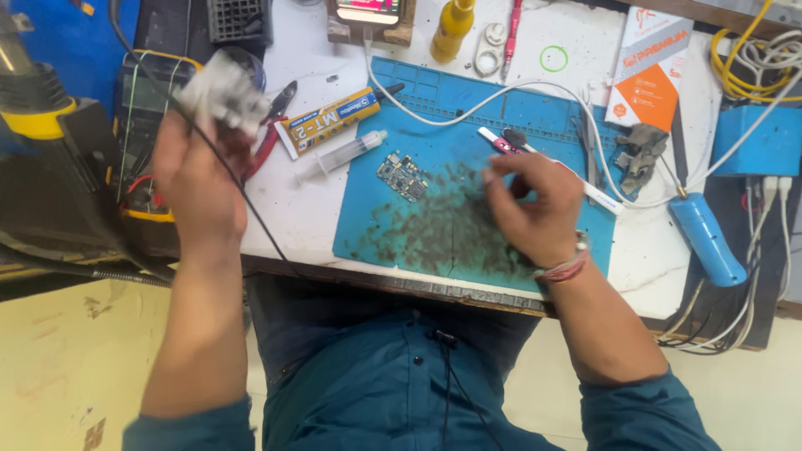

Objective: The person uses a soldering iron and tweezers to work on a small circuit board placed on a blue mat. They repeatedly apply heat to specific points on the board, occasionally using tweezers to adjust components or wipe the area with a cloth.

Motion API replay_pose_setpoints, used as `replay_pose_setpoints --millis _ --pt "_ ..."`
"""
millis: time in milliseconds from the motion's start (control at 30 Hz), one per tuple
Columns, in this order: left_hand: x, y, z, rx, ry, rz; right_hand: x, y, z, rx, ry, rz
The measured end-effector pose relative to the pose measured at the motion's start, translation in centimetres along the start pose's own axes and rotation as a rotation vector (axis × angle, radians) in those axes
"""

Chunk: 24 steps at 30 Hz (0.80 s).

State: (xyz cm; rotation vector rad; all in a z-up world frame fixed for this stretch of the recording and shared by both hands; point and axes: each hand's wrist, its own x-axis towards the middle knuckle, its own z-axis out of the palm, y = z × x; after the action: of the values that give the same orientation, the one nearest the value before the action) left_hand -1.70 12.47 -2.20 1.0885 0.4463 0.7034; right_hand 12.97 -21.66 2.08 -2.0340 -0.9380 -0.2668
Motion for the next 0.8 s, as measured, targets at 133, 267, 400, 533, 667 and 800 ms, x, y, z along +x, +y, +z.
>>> replay_pose_setpoints --millis 133,267,400,533,667,800 --pt "-7.0 -0.9 -1.6 -0.095 0.181 0.252 0.6 1.4 -1.1 -0.148 0.062 0.115" --pt "-12.6 -1.6 0.7 0.134 0.15 0.437 0.9 3.8 -2.7 -0.32 0.157 0.115" --pt "-15.8 -2.8 4.2 0.133 -0.113 0.118 0.9 5.6 -4.3 -0.552 0.107 0.214" --pt "-13.5 -4.2 6.9 -0.082 -0.317 -0.138 0.5 7.3 -4.3 -0.562 0.229 0.229" --pt "-10.3 -5.4 8.3 -0.353 -0.384 -0.316 0.7 9.2 -4.5 -0.602 0.169 0.214" --pt "-9.6 -5.6 8.5 -0.392 -0.411 -0.329 0.6 8.9 -4.1 -0.636 0.128 0.229"
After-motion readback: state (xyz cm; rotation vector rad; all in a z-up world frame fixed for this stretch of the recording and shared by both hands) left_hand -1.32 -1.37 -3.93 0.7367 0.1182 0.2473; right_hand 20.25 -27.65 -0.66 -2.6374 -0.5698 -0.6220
